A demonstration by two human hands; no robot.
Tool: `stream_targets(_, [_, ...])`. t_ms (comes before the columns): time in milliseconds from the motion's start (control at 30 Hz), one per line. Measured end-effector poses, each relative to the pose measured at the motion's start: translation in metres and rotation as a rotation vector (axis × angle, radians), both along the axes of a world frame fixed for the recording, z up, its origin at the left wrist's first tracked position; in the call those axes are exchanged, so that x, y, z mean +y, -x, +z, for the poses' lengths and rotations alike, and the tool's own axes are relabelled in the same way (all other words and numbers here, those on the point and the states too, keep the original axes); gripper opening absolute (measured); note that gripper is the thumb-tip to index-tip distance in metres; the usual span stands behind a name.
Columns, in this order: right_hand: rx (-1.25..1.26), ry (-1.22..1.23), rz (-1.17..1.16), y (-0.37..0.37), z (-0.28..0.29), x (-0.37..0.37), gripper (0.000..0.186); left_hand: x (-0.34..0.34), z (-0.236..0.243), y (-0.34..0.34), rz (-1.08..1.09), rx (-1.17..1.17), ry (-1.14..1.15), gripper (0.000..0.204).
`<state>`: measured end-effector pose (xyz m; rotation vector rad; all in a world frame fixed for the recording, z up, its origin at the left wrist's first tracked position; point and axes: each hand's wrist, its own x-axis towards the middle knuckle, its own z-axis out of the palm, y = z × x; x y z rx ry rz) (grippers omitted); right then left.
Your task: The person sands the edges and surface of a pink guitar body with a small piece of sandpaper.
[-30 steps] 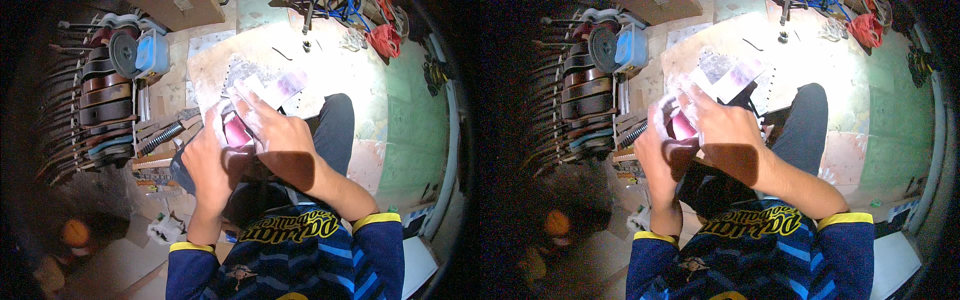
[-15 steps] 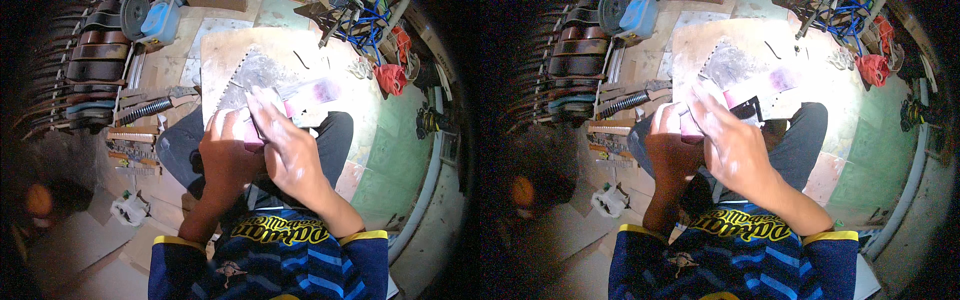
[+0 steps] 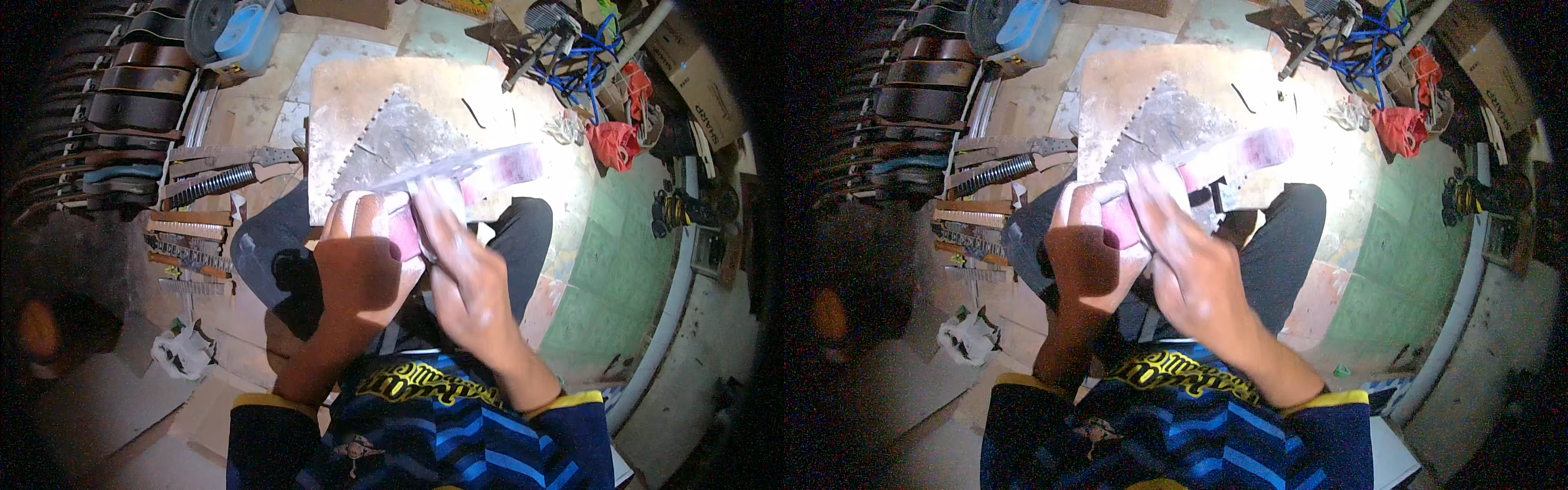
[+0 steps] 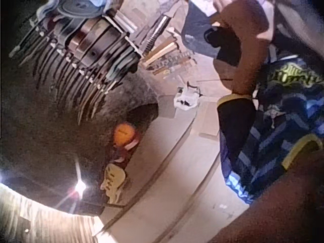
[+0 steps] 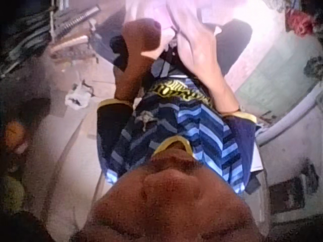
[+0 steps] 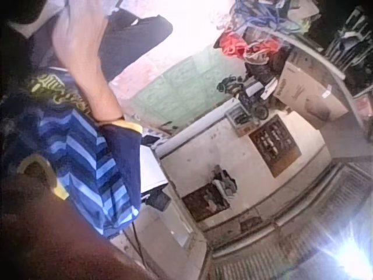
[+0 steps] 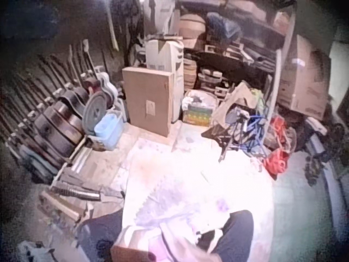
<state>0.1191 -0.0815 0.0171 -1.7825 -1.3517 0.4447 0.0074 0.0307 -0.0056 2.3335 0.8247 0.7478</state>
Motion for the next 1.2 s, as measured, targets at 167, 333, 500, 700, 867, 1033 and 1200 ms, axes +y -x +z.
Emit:
stream_targets(167, [0.086,0.022,0.003,0.016,0.003,-0.015,0.078,0.005,-0.007,0.004,0.062,0.032,0.054,0.041])
stream_targets(333, [0.075,-0.010,0.040,-0.001,0.000,0.011,0.074,-0.006,0.000,0.004,0.091,0.092,0.080,0.038])
stream_targets(500, [0.091,-0.024,0.057,0.018,-0.003,-0.018,0.072,-0.009,0.002,0.005,0.107,0.041,0.117,0.037])
stream_targets(700, [0.120,0.048,0.023,0.026,0.006,-0.010,0.066,-0.012,-0.007,0.005,0.214,-0.177,0.403,0.058])
stream_targets(867, [0.096,0.031,0.003,0.009,0.007,0.007,0.067,-0.018,-0.018,0.015,0.120,-0.028,0.263,0.066])
stream_targets(1033, [0.120,0.071,0.066,0.020,0.013,-0.005,0.074,-0.017,-0.017,0.010,0.075,-0.155,0.155,0.062])
stream_targets(1200, [0.173,0.123,0.034,0.029,0.025,-0.009,0.078,-0.019,-0.028,0.016,0.020,-0.161,0.175,0.072])
